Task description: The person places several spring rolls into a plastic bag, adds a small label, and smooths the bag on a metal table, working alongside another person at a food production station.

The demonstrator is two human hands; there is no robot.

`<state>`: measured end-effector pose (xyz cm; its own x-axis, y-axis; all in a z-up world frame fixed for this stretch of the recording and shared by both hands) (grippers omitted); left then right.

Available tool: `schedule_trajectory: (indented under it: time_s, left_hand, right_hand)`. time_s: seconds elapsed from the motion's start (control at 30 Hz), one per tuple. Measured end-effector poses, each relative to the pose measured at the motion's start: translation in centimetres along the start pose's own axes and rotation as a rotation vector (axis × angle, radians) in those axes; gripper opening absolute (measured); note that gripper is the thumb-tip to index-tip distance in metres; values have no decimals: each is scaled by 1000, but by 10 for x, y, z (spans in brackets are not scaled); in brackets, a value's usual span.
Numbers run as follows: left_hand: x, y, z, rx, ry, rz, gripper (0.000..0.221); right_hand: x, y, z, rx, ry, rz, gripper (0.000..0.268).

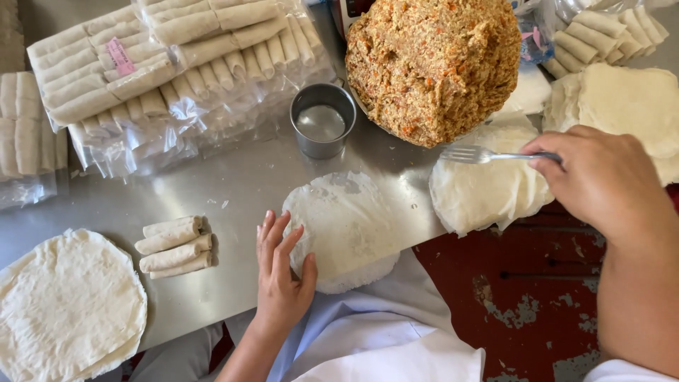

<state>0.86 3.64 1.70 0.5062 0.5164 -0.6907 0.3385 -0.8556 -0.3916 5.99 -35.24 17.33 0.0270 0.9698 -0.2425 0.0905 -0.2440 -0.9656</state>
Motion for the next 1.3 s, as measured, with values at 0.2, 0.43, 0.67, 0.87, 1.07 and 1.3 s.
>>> schedule_trajectory:
  time_s: [0.2, 0.43, 0.67, 0.87, 1.07, 1.3]
  left_hand:
    - [6, -2, 9, -30, 104, -132, 32]
    - [4, -2, 4, -34, 109, -94, 29]
    - [-3, -5, -1, -23, 143, 35, 31]
    - [4, -3, 5, -97, 113, 82, 30]
    - [9, -15, 18, -231, -98, 111, 43]
    - [-13, -24, 23, -241, 101, 132, 45]
  right_hand:
    - [13, 4, -18, 31, 62, -239, 25]
    - [9, 5, -7, -256, 7, -312, 18]
    - [26, -20, -1, -434, 55, -629, 20]
    - [71, -43, 47, -286, -57, -732, 28]
    - [128, 77, 33, 21, -371, -552, 13]
    - [133, 56, 35, -91, -418, -458, 10]
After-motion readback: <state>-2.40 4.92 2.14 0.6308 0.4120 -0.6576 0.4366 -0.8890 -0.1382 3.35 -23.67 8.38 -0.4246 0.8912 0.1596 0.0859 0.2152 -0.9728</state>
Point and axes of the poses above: each hand's wrist, its own z-axis away from the middle knuckle, its own y-axis out of the palm, x = y × z, the point moved 2 cm from there along -z, towards the middle knuckle, and after that the axes turned 13 degrees about -x, right-handed, at the moved point
